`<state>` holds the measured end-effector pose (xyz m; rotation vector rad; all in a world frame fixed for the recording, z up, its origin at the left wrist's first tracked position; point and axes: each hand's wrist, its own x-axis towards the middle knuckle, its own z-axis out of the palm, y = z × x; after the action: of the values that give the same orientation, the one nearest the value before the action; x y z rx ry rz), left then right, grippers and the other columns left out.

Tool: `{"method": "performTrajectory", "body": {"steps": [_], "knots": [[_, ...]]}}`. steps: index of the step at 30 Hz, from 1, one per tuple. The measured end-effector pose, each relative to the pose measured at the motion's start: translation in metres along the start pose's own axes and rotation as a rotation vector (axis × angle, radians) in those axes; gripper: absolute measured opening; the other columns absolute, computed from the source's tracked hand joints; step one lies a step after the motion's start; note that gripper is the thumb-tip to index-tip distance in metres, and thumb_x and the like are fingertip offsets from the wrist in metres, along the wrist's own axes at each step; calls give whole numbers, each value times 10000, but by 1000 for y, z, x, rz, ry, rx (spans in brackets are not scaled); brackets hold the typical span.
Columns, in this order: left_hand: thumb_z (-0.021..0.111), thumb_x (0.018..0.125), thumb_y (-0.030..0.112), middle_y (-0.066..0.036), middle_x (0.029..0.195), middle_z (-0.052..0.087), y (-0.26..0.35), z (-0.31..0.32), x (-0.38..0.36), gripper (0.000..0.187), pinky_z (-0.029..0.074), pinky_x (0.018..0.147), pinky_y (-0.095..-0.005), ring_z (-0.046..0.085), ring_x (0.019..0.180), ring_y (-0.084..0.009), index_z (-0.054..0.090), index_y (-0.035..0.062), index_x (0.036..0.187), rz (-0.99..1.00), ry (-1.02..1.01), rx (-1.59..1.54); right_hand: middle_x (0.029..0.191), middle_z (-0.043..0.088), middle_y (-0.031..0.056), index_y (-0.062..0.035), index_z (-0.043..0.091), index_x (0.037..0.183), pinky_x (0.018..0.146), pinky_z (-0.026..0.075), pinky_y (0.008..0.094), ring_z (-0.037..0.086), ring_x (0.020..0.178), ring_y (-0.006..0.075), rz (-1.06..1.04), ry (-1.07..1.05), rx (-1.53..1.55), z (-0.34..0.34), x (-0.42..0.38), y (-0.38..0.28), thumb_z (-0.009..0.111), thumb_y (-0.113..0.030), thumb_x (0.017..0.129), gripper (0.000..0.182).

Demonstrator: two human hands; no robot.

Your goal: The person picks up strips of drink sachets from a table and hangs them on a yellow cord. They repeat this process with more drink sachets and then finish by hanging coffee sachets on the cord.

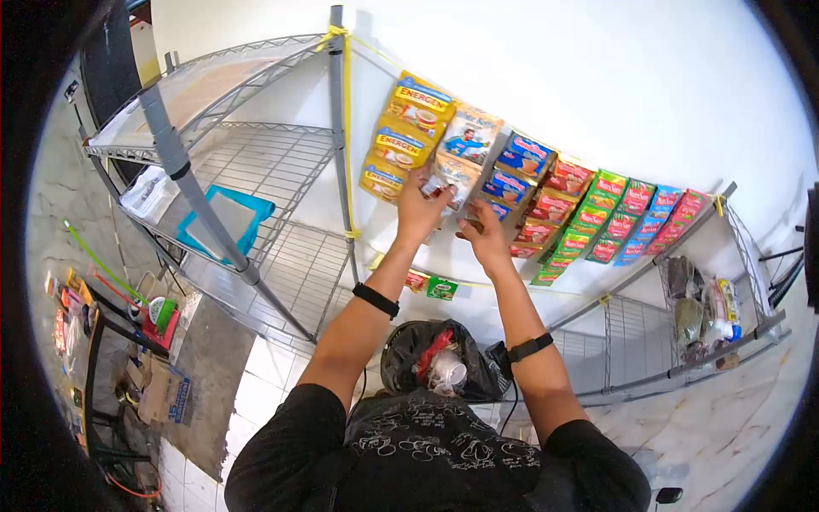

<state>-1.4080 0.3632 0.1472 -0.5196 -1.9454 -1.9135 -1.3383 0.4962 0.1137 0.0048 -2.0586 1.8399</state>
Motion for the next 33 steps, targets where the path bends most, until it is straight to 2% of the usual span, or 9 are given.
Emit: {"method": "performTrajectory", "body": {"steps": [2, 4, 5, 9, 14, 17, 22, 28, 33], "knots": [[788, 696, 182, -158, 888, 640, -2, -5, 5, 582, 503, 719, -327, 629, 814, -205, 511, -64, 1145, -64, -56, -69, 1186, 523, 117, -18, 379, 1322, 774, 530, 320, 571, 1026, 194, -57, -16, 33, 0, 13, 22, 531, -4, 896, 453], [797, 684, 215, -148, 879, 646, -14, -5, 8, 578, 501, 724, -329, 631, 815, -211, 542, -62, 1123, 10, -117, -24, 1072, 548, 85, -12, 423, 1263, 740, 530, 318, 595, 963, 185, -41, 21, 29, 8, 14, 19, 518, -26, 910, 366], [798, 681, 233, -144, 863, 646, -23, -2, 11, 505, 495, 708, -328, 624, 793, -214, 580, -55, 1034, 5, -151, -76, 943, 564, 48, -11, 483, 1174, 728, 530, 305, 621, 859, 164, -3, 71, 59, 12, 15, 18, 506, -42, 922, 255], [792, 707, 229, -135, 867, 656, -22, -10, 16, 393, 476, 697, -292, 612, 780, -167, 594, -28, 929, 12, -212, 13, 794, 585, 19, -14, 556, 1034, 683, 512, 267, 612, 719, 119, 33, 77, 150, 27, 10, 6, 512, -67, 932, 124], [779, 728, 194, -111, 784, 662, -33, -9, 20, 328, 471, 664, -277, 599, 699, -140, 604, -33, 887, -13, -256, -51, 800, 602, 35, -21, 571, 952, 600, 452, 239, 557, 640, 95, -30, 140, 178, 33, 8, 7, 520, -77, 931, 78], [759, 746, 153, -105, 746, 644, -35, -7, 19, 286, 463, 609, -278, 583, 682, -118, 591, -59, 836, -70, -294, -293, 779, 602, 32, -24, 570, 921, 607, 454, 238, 555, 636, 97, -3, 141, 72, 29, 8, 6, 531, -82, 925, 70], [616, 882, 148, -54, 721, 642, -49, -8, 17, 206, 461, 599, -241, 583, 672, -79, 625, -51, 935, -169, -348, -418, 765, 599, 26, -25, 570, 915, 604, 452, 238, 555, 640, 103, -36, 167, 147, 29, 15, 16, 551, -87, 914, 65], [554, 937, 205, -3, 756, 628, -62, -13, 8, 237, 503, 645, -243, 583, 667, -80, 627, -19, 963, -378, -424, -626, 746, 594, 20, -20, 573, 940, 581, 468, 245, 563, 623, 100, -3, 204, 141, 31, 14, 22, 579, -87, 905, 76], [548, 941, 216, -31, 833, 654, -71, -16, 3, 245, 518, 665, -255, 625, 718, -107, 630, -11, 986, -381, -442, -653, 741, 595, 23, -17, 575, 946, 580, 469, 244, 569, 623, 101, 9, 241, 120, 31, 15, 22, 581, -81, 903, 78]]}}
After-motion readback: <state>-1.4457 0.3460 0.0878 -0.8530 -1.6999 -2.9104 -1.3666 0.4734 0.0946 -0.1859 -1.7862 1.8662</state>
